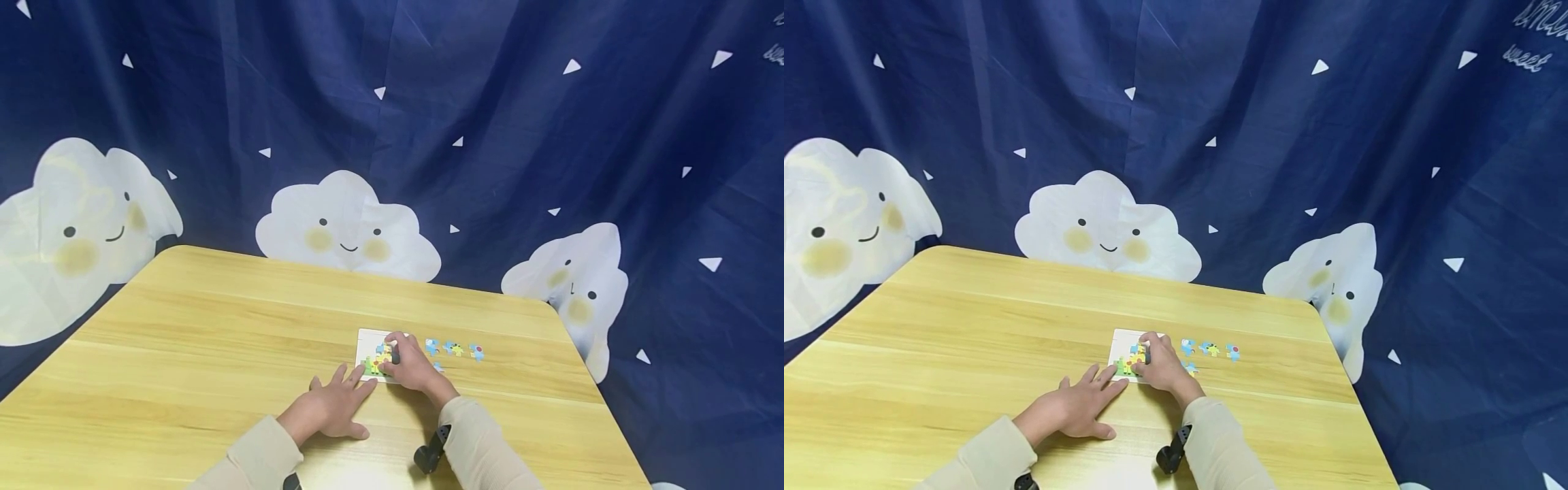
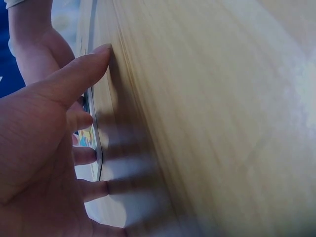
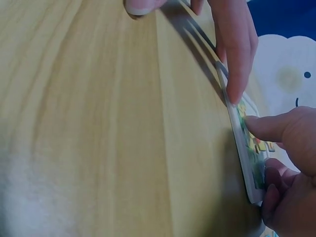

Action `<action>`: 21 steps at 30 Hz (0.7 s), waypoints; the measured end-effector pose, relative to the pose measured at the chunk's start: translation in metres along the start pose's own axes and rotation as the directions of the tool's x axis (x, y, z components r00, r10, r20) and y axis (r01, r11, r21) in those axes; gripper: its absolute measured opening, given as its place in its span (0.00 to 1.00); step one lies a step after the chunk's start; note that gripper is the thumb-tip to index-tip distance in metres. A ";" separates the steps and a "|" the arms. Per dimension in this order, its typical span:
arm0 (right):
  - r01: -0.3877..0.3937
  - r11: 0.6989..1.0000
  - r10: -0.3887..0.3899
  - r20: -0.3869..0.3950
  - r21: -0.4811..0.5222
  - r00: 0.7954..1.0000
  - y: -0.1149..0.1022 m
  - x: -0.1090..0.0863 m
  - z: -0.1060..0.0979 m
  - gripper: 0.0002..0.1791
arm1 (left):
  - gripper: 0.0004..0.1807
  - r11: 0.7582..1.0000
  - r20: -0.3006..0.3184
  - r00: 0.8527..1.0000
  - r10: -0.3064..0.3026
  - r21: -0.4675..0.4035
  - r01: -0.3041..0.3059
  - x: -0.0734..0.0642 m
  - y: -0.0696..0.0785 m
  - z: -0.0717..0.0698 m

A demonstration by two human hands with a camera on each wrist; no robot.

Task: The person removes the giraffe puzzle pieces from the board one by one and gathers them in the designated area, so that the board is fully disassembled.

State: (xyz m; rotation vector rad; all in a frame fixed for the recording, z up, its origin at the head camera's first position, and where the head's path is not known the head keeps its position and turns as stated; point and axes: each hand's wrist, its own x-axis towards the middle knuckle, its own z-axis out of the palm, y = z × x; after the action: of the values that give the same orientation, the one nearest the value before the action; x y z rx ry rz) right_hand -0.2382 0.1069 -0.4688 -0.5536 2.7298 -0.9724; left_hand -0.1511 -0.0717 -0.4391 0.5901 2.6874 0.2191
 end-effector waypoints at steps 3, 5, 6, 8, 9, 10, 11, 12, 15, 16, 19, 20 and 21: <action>0.003 1.000 -0.003 -0.023 0.000 1.000 0.000 -0.001 0.003 0.23 | 0.47 1.000 -0.001 1.000 0.002 -0.003 -0.002 0.000 0.000 0.000; 0.006 1.000 -0.006 -0.041 -0.001 0.999 -0.001 -0.001 0.004 0.23 | 0.47 1.000 -0.002 1.000 0.003 -0.004 -0.003 0.000 0.000 0.000; 0.007 1.000 -0.007 -0.049 0.002 0.999 -0.001 -0.002 0.005 0.23 | 0.47 1.000 -0.002 1.000 0.003 -0.004 -0.003 0.000 0.000 0.000; 0.015 1.000 -0.014 -0.063 0.005 0.998 -0.001 -0.002 0.006 0.23 | 0.47 1.000 -0.003 1.000 0.003 -0.005 -0.003 0.000 0.000 0.000; 0.013 1.000 -0.012 -0.070 0.013 0.997 -0.001 -0.002 0.007 0.23 | 0.47 1.000 -0.002 1.000 0.002 -0.006 -0.002 0.000 0.000 0.000; 0.014 1.000 -0.012 -0.078 0.017 0.997 -0.001 -0.002 0.008 0.23 | 0.47 1.000 -0.001 1.000 0.002 -0.005 -0.002 0.000 0.000 0.000; 0.015 1.000 -0.013 -0.085 0.020 0.996 -0.001 -0.003 0.008 0.23 | 0.47 1.000 0.001 1.000 0.001 -0.005 -0.001 0.000 0.000 0.000; 0.016 1.000 -0.014 -0.092 0.022 0.996 -0.001 -0.003 0.009 0.22 | 0.47 1.000 0.002 1.000 0.000 -0.006 0.000 0.000 0.000 0.000; 0.015 1.000 -0.012 -0.115 0.025 0.993 -0.001 -0.003 0.011 0.22 | 0.47 1.000 0.005 1.000 -0.003 -0.001 0.003 0.001 0.000 0.000; 0.016 0.999 -0.012 -0.123 0.027 0.992 -0.001 -0.002 0.012 0.22 | 0.47 1.000 0.006 1.000 -0.003 0.001 0.003 0.001 0.000 -0.001; 0.020 0.999 -0.014 -0.143 0.041 0.990 0.000 -0.003 0.013 0.22 | 0.47 1.000 0.006 1.000 -0.004 0.009 0.004 0.001 0.000 0.000; 0.022 0.999 -0.015 -0.149 0.047 0.989 0.000 -0.003 0.013 0.22 | 0.47 1.000 0.007 1.000 -0.004 0.010 0.003 0.001 0.000 0.000; 0.028 0.998 -0.021 -0.154 0.047 0.988 0.000 -0.003 0.013 0.22 | 0.47 1.000 0.007 1.000 -0.003 0.010 0.003 0.001 0.000 0.000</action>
State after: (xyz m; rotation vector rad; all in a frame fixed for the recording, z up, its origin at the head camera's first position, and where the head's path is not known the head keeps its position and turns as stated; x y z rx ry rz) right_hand -0.2316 0.1006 -0.4790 -0.5252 2.8297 -1.1296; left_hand -0.1524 -0.0715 -0.4395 0.5882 2.6839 0.2018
